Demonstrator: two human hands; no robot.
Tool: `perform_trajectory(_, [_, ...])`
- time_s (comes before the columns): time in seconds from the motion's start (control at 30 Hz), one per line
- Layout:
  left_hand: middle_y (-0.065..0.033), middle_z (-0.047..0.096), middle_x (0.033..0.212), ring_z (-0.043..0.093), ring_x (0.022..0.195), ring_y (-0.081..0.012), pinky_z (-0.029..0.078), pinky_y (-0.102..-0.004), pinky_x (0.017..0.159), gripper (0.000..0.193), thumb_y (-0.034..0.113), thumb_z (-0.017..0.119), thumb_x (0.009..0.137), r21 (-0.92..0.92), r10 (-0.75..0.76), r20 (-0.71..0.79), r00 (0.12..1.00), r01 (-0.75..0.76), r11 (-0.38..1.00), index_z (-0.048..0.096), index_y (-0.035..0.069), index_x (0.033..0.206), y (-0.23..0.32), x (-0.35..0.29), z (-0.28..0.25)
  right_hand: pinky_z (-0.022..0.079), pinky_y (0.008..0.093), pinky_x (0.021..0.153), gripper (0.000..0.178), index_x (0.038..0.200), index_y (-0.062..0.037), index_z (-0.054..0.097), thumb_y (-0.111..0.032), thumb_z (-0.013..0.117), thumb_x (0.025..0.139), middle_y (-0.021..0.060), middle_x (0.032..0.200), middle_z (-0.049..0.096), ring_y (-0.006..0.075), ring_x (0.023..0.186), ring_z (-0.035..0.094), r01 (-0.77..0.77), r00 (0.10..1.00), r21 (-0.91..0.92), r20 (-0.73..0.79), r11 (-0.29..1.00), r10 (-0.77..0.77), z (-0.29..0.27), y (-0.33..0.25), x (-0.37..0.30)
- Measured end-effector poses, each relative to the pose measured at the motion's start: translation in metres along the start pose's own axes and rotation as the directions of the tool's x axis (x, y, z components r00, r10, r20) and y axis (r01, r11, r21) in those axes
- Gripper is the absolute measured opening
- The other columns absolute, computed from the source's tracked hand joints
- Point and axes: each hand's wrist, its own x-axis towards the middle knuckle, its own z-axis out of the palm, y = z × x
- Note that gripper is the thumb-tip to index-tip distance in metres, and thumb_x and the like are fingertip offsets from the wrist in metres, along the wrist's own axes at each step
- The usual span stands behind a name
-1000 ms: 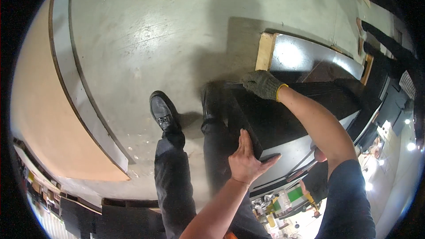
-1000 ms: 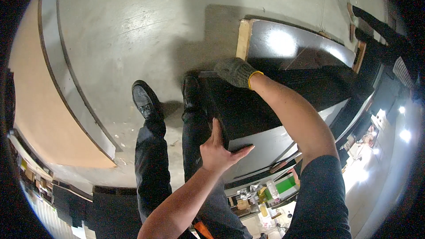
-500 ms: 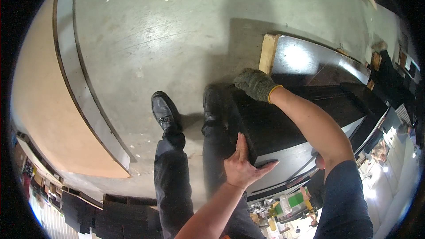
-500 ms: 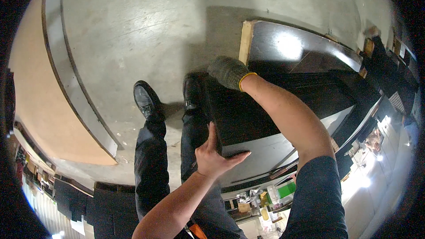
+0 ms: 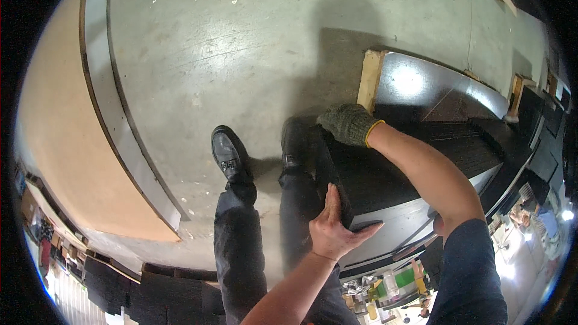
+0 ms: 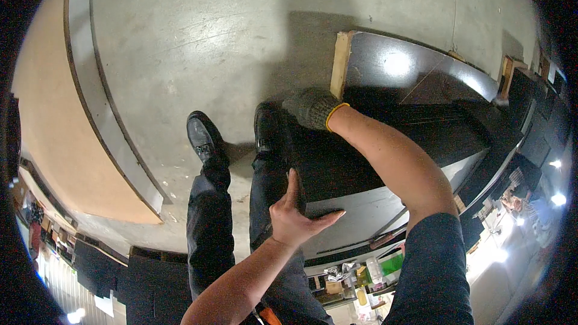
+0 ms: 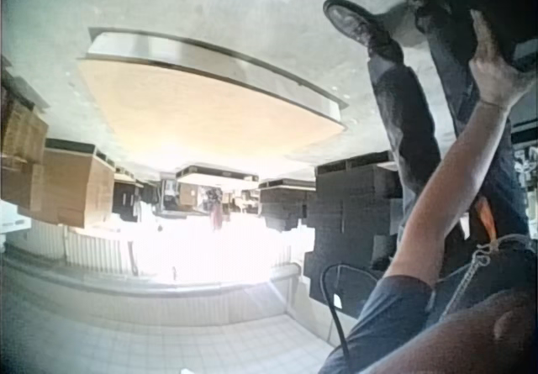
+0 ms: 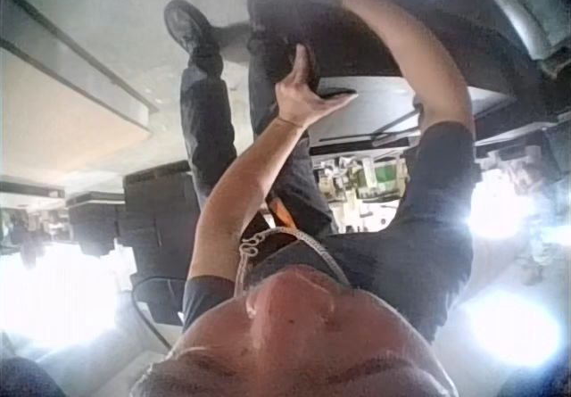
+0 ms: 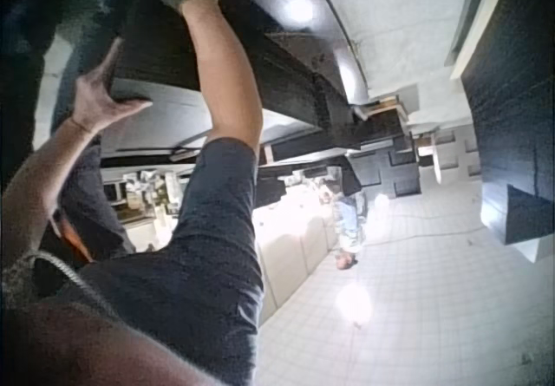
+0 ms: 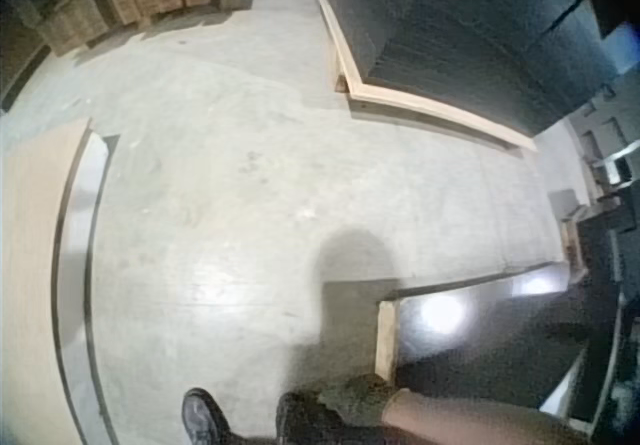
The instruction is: The person scrapes along the edges of a stack of black wooden panels using a scraper tool, applying downward pressure to remove excess material. They work through the stack, occasionally moving panels or shifting their position to reach different sections of the wood.
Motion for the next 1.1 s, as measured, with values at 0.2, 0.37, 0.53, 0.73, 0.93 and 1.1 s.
perform_trajectory(0.2, [-0.0308, 0.066, 0.112, 0.072, 0.097, -0.0311, 0.061, -0.0351, 0.081, 0.122, 0.042, 0.092, 0.062, -0.054, -0.027, 0.041, 0.999, 0.029, 0.998, 0.026, -0.02, 0.142, 0.004, -0.001, -0.002, 0.052, 0.0486, 0.086, 0.034, 0.119, -0.0129, 0.066, -0.018, 0.055, 0.087, 0.0153, 0.111, 0.067, 0.0353, 0.1, 0.065, -0.031, 0.996, 0.056, -0.084, 0.998, 0.035, 0.001, -0.002, -0.001])
perform_trajectory(0.37, [-0.0377, 0.05, 0.134, 0.061, 0.117, -0.0415, 0.056, -0.04, 0.094, 0.116, 0.049, 0.091, 0.058, -0.134, -0.193, 0.116, 0.974, 0.208, 0.969, 0.038, -0.018, 0.138, 0.006, -0.002, -0.002, 0.052, 0.0482, 0.087, 0.03, 0.115, -0.0118, 0.067, -0.016, 0.054, 0.088, 0.0171, 0.111, 0.067, 0.0362, 0.101, 0.065, 0.008, 1.0, 0.042, 0.005, 0.999, -0.008, -0.013, -0.006, -0.004])
perform_trajectory(0.53, [-0.0368, 0.051, 0.133, 0.062, 0.116, -0.0395, 0.056, -0.0398, 0.093, 0.118, 0.05, 0.091, 0.057, -0.116, -0.157, 0.099, 0.983, 0.168, 0.979, 0.038, -0.018, 0.138, 0.004, -0.001, -0.002, 0.052, 0.0476, 0.089, 0.025, 0.108, -0.009, 0.068, -0.017, 0.055, 0.089, 0.0185, 0.116, 0.066, 0.0374, 0.104, 0.065, 0.075, 0.996, 0.03, -0.055, 0.997, -0.074, -0.001, 0.005, 0.0])
perform_trajectory(0.73, [-0.0372, 0.053, 0.13, 0.063, 0.114, -0.0402, 0.057, -0.0393, 0.092, 0.118, 0.051, 0.091, 0.058, -0.108, -0.151, 0.096, 0.984, 0.161, 0.981, 0.038, -0.02, 0.137, 0.003, -0.001, -0.002, 0.052, 0.0461, 0.082, 0.037, 0.117, -0.0115, 0.065, -0.011, 0.056, 0.081, 0.0157, 0.108, 0.064, 0.0338, 0.1, 0.064, 0.081, 0.993, 0.002, -0.086, 0.997, -0.08, -0.004, 0.001, -0.004])
perform_trajectory(0.93, [-0.0374, 0.055, 0.128, 0.066, 0.11, -0.0397, 0.058, -0.0388, 0.088, 0.12, 0.054, 0.09, 0.058, -0.063, -0.126, 0.085, 0.988, 0.131, 0.989, 0.038, -0.02, 0.137, 0.001, 0.001, -0.002, 0.052, 0.0442, 0.062, 0.036, 0.107, -0.0122, 0.067, -0.012, 0.064, 0.072, 0.0109, 0.086, 0.062, 0.0305, 0.077, 0.064, 0.38, 0.925, 0.115, -0.073, 0.918, -0.373, -0.077, -0.045, -0.121])
perform_trajectory(1.1, [-0.0271, 0.07, 0.105, 0.073, 0.091, -0.03, 0.06, -0.0346, 0.079, 0.121, 0.047, 0.092, 0.06, -0.037, -0.026, 0.044, 0.999, 0.027, 0.999, 0.032, -0.021, 0.14, 0.0, 0.002, -0.002, 0.054, 0.0426, 0.064, 0.032, 0.113, -0.0104, 0.066, -0.008, 0.061, 0.082, 0.0121, 0.088, 0.063, 0.0306, 0.079, 0.065, 0.172, 0.914, 0.087, -0.386, 0.981, -0.126, -0.042, -0.031, -0.11])
